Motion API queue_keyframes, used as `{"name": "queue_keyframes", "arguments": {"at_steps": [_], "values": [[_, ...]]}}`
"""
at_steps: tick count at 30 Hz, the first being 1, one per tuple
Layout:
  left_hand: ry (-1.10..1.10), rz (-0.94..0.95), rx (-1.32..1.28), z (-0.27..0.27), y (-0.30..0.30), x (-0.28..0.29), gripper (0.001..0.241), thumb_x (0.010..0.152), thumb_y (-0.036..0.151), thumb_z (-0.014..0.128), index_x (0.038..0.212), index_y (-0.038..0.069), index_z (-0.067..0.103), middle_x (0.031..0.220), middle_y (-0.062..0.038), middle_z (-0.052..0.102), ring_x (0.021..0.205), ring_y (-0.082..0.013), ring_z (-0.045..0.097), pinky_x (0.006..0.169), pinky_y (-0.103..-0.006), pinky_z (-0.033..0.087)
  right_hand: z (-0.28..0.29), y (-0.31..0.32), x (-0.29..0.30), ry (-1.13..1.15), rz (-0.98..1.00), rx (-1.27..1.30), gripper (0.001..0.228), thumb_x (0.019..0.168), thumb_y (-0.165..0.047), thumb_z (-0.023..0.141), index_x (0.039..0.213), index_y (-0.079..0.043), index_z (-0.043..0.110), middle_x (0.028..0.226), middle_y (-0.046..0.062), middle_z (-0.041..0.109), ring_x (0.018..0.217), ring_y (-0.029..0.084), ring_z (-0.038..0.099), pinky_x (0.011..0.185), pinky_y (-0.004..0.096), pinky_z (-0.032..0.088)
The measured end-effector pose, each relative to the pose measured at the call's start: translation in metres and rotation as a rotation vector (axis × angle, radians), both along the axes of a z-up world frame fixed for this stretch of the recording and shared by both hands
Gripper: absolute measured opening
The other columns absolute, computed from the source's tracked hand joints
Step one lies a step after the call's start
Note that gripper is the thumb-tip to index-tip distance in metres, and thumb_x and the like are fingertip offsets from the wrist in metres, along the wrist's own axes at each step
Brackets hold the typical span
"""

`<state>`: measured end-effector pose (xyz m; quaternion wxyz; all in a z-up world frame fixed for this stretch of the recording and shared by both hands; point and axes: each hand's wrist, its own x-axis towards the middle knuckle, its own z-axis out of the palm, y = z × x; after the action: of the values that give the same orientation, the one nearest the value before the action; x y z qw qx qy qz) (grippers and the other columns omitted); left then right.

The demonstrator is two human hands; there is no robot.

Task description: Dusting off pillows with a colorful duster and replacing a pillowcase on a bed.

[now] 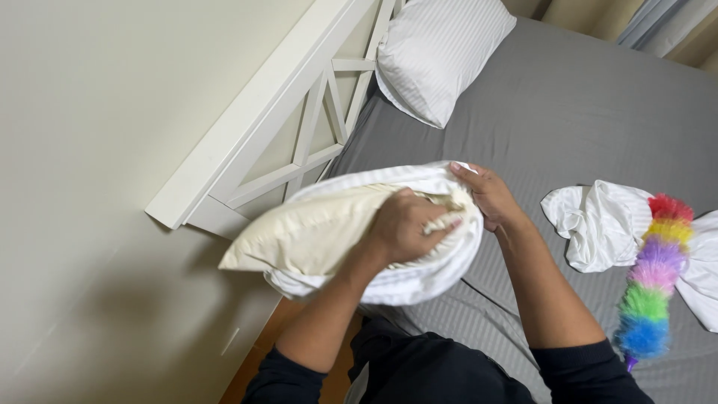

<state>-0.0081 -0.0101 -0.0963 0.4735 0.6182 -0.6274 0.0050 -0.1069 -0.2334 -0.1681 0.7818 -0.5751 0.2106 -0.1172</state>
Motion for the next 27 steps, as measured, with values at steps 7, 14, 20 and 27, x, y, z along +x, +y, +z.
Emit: {"name": "queue_keyframes", "arguments": {"at_steps": [7,14,20,27], "values": [[0.042,-0.29,-0.104,-0.04,-0.001,-0.038,0.023,0.092,0.034,0.074,0.093,0.011,0.08,0.079,-0.005,0.073,0.073,-0.0211,0.066,0.081,-0.0378,0.049,-0.019,0.008,-0.02,0.358,0.073,-0.314,0.039,0.096,-0.029,0.067,0.124,-0.001,0.065,0.114,0.017,0.073,0.1,0.026,0.07,0.087,0.042,0.058],[0.057,-0.389,0.088,-0.023,-0.006,-0.062,0.018,0.081,0.029,0.075,0.085,0.012,0.08,0.07,-0.005,0.072,0.061,-0.0219,0.06,0.075,-0.0377,0.046,0.052,0.052,0.001,0.335,0.353,-0.143,0.054,0.096,-0.046,0.054,0.139,-0.013,0.056,0.129,0.013,0.067,0.118,0.022,0.067,0.099,0.04,0.055],[-0.224,-0.603,0.335,-0.015,-0.022,-0.094,0.028,0.079,0.038,0.071,0.072,0.011,0.076,0.061,-0.006,0.066,0.058,-0.0225,0.062,0.077,-0.0369,0.05,0.038,0.019,0.02,0.547,0.055,-0.638,0.043,0.1,-0.038,0.062,0.126,-0.004,0.07,0.106,0.019,0.072,0.089,0.029,0.068,0.083,0.043,0.053],[-0.004,-0.246,0.164,-0.055,0.08,0.03,0.025,0.068,0.03,0.077,0.069,0.009,0.063,0.069,-0.007,0.06,0.073,-0.0272,0.059,0.092,-0.0434,0.046,-0.073,0.004,-0.083,0.539,-0.359,-0.202,0.051,0.106,-0.043,0.056,0.12,0.005,0.068,0.089,0.014,0.067,0.066,0.021,0.059,0.057,0.038,0.049]]}}
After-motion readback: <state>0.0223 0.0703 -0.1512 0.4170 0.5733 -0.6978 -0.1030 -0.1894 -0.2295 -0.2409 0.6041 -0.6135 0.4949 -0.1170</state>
